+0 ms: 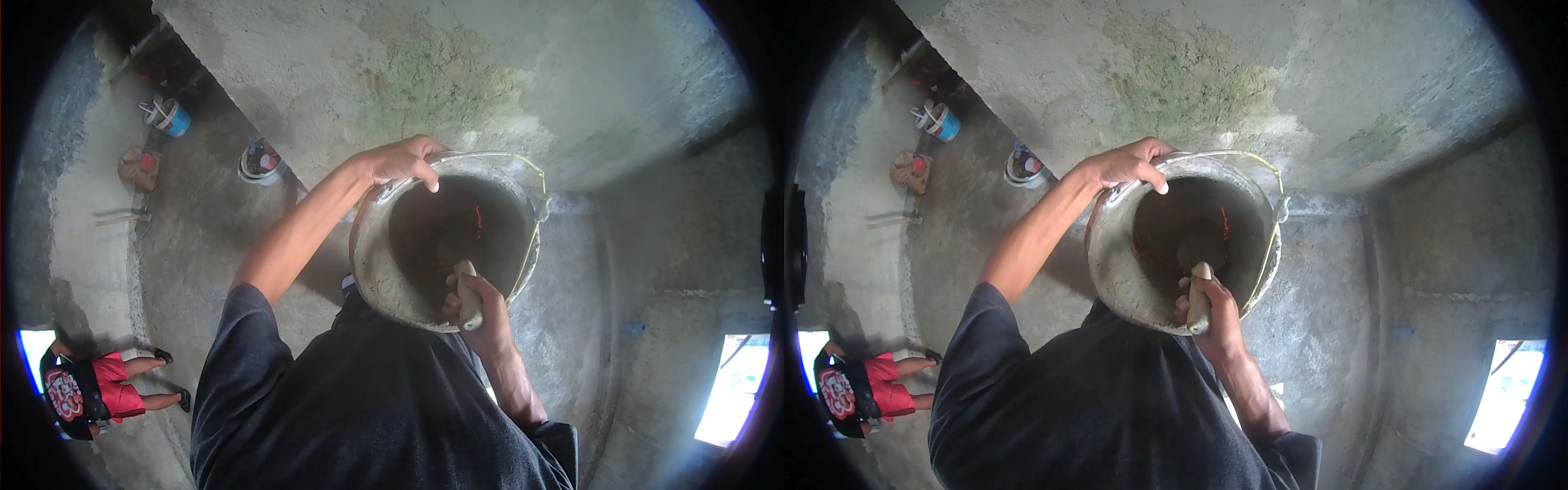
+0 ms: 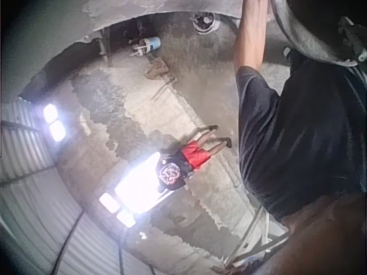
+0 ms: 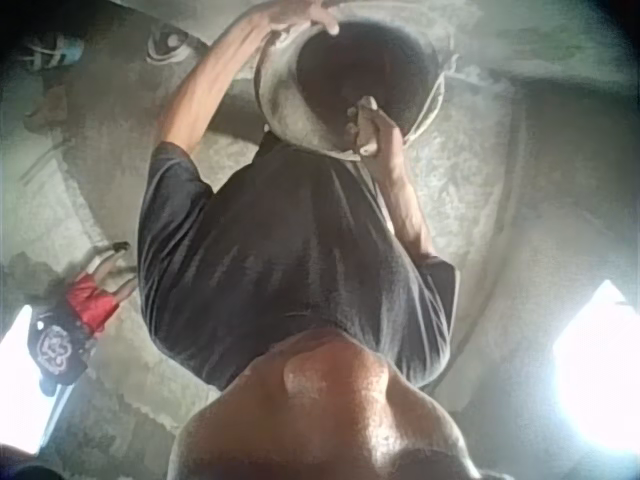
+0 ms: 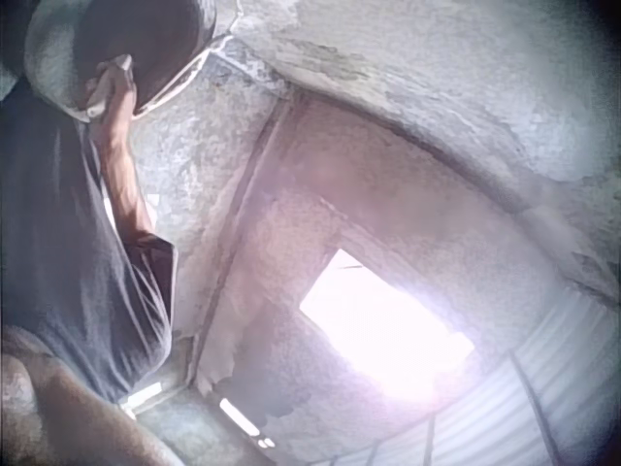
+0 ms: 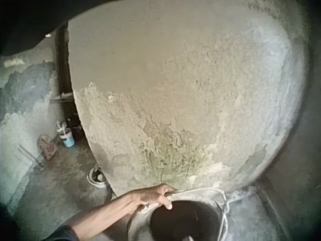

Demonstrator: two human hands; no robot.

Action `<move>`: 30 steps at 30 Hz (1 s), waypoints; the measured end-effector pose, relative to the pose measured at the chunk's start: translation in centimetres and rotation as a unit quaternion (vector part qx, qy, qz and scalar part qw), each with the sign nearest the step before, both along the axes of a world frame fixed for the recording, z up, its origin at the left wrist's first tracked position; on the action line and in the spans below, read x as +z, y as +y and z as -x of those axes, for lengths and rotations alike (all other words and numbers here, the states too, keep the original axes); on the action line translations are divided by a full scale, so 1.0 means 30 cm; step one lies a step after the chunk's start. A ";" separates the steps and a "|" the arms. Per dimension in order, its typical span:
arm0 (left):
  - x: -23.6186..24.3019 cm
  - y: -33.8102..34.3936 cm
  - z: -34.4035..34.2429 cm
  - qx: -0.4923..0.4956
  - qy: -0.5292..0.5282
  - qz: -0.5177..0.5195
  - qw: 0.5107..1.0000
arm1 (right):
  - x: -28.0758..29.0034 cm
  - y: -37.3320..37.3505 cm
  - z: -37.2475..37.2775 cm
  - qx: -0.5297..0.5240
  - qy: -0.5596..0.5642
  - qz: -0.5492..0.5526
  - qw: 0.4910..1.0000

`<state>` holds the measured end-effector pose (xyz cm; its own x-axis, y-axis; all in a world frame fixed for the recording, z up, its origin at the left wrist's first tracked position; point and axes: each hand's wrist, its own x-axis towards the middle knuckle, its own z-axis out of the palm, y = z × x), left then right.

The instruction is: The person plasters a wall by scooping cement mixture from a bucket with a trowel and spreading it onto the wall surface.

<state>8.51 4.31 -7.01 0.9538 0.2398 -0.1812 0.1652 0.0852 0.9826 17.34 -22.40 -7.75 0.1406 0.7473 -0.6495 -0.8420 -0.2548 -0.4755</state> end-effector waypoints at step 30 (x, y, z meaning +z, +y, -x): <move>0.036 -0.021 -0.047 -0.035 -0.019 -0.058 0.998 | 0.149 0.106 -0.101 0.444 -0.818 0.017 0.364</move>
